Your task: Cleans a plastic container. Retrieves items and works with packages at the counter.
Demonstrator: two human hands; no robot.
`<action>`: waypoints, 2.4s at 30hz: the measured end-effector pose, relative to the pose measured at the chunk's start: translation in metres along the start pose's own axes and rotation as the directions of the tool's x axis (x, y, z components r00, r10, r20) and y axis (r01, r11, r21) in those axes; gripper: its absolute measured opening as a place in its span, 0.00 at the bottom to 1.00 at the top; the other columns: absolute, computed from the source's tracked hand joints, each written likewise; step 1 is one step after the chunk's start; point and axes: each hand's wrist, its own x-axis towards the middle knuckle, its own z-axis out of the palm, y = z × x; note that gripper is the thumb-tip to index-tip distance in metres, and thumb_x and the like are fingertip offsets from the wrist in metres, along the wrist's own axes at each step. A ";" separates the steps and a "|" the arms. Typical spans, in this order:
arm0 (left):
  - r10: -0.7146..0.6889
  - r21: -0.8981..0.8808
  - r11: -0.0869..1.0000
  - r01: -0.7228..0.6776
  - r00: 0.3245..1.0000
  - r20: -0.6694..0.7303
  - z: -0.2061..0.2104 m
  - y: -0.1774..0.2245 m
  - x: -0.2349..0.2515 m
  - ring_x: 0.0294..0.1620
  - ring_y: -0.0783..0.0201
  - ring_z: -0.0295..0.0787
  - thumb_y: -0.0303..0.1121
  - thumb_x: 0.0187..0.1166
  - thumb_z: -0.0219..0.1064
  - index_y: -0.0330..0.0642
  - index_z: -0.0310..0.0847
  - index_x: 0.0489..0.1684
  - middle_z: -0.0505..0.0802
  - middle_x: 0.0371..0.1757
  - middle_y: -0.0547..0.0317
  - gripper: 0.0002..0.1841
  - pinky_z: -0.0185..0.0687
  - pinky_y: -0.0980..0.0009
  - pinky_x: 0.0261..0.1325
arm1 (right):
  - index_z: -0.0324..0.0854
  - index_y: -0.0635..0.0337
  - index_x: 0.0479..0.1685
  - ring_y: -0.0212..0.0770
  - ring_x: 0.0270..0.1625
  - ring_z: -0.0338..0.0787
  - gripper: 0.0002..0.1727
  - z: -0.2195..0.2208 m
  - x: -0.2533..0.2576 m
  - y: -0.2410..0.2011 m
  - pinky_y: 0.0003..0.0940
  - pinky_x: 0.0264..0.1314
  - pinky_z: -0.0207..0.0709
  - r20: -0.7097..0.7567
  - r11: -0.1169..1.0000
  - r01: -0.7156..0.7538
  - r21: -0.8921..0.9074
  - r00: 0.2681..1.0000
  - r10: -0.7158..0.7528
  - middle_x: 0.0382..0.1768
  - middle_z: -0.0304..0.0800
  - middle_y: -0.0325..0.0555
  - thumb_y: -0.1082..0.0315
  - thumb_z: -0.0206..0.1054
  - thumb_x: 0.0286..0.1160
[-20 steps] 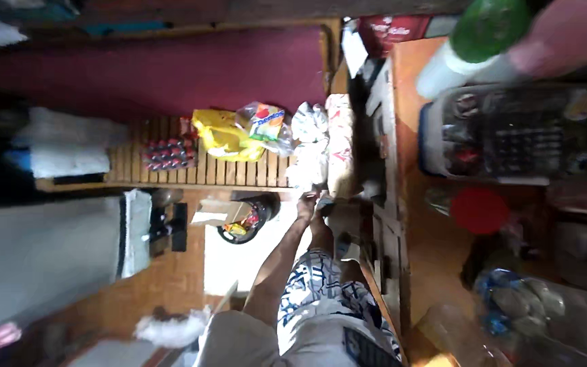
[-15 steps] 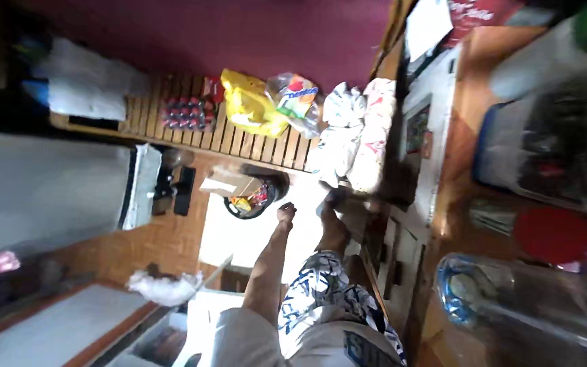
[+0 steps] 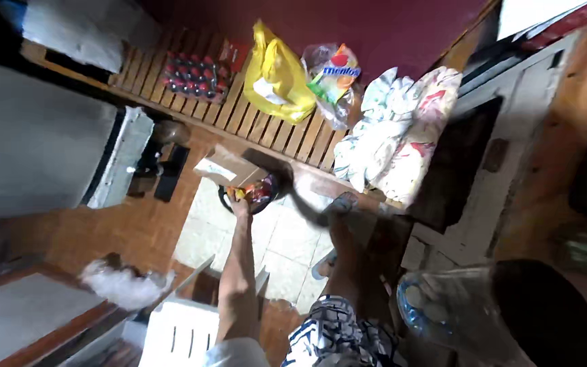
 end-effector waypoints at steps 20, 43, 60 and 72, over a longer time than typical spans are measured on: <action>0.819 -0.615 0.274 -0.740 -0.156 0.553 0.177 0.503 -0.525 0.75 0.58 0.80 0.50 0.44 0.92 0.34 0.42 0.92 0.76 0.79 0.37 0.71 0.80 0.58 0.74 | 0.37 0.55 0.97 0.43 0.92 0.60 0.68 -0.098 -0.080 -0.047 0.40 0.90 0.64 -0.627 0.161 0.983 0.092 0.183 -0.757 0.93 0.52 0.52 0.40 0.81 0.60; 0.995 -0.224 -0.014 -0.975 -0.036 0.096 0.401 0.675 -0.598 0.86 0.20 0.54 0.51 0.72 0.75 0.24 0.58 0.87 0.64 0.85 0.19 0.49 0.56 0.39 0.85 | 0.73 0.55 0.80 0.40 0.72 0.86 0.37 -0.106 -0.084 -0.054 0.36 0.70 0.86 -0.876 0.236 0.942 0.240 0.315 -0.364 0.80 0.76 0.42 0.49 0.75 0.73; -0.242 -0.819 -0.312 -0.481 -0.794 0.558 0.302 0.337 -0.596 0.80 0.30 0.69 0.59 0.55 0.86 0.58 0.65 0.89 0.72 0.84 0.37 0.54 0.67 0.31 0.76 | 0.81 0.50 0.22 0.16 0.22 0.84 0.23 -0.097 -0.152 0.138 0.15 0.26 0.78 -0.921 0.577 0.776 0.255 0.014 0.388 0.20 0.87 0.18 0.65 0.49 0.91; -0.195 -0.587 0.225 -0.778 -0.626 0.755 0.268 0.381 -0.620 0.72 0.52 0.83 0.42 0.58 0.86 0.43 0.65 0.87 0.86 0.72 0.44 0.50 0.79 0.50 0.74 | 0.83 0.73 0.53 0.35 0.56 0.91 0.17 -0.134 -0.122 0.111 0.36 0.64 0.85 -0.905 0.429 0.853 0.296 0.395 -0.160 0.50 0.92 0.48 0.67 0.55 0.87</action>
